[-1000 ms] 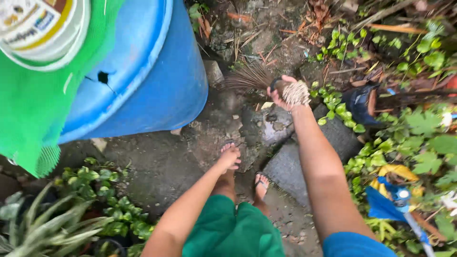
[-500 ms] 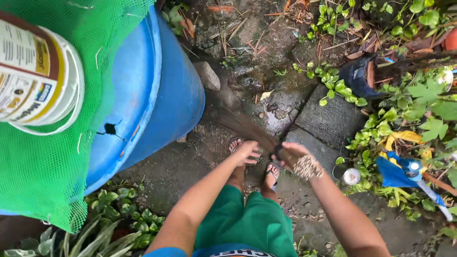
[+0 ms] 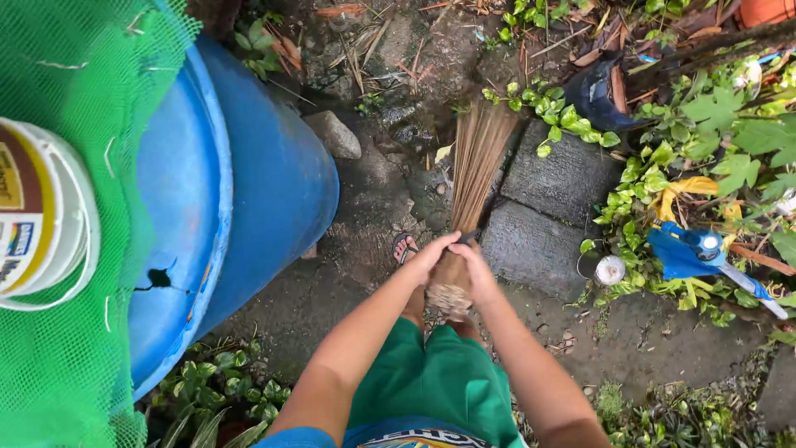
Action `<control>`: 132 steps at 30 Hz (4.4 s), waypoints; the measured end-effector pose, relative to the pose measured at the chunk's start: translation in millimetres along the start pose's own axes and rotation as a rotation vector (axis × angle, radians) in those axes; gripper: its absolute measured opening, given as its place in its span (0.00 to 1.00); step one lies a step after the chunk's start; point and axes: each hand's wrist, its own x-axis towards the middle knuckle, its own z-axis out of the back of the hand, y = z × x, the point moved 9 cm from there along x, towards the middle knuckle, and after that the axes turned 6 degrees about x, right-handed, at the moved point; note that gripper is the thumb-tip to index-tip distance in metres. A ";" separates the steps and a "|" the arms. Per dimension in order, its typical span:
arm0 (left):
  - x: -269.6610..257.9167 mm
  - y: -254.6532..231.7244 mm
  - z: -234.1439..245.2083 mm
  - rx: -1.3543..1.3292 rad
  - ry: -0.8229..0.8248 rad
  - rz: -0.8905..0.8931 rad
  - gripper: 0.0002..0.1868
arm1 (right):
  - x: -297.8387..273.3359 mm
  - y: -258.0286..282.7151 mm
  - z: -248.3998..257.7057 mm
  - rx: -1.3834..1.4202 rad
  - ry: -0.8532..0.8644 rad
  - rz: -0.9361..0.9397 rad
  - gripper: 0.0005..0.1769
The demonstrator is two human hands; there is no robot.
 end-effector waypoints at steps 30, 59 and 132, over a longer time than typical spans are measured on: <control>-114.4 -139.3 93.7 -0.017 -0.100 -0.107 0.50 | 126.9 -87.9 -96.9 0.389 0.128 -0.098 0.15; -140.9 -139.8 58.8 -0.059 -0.302 -0.377 0.50 | 92.2 -18.2 -104.6 -0.032 0.273 0.043 0.28; -477.3 214.4 147.1 -0.597 -0.895 -1.246 0.38 | -192.5 -375.3 -187.3 -0.864 0.488 -0.824 0.25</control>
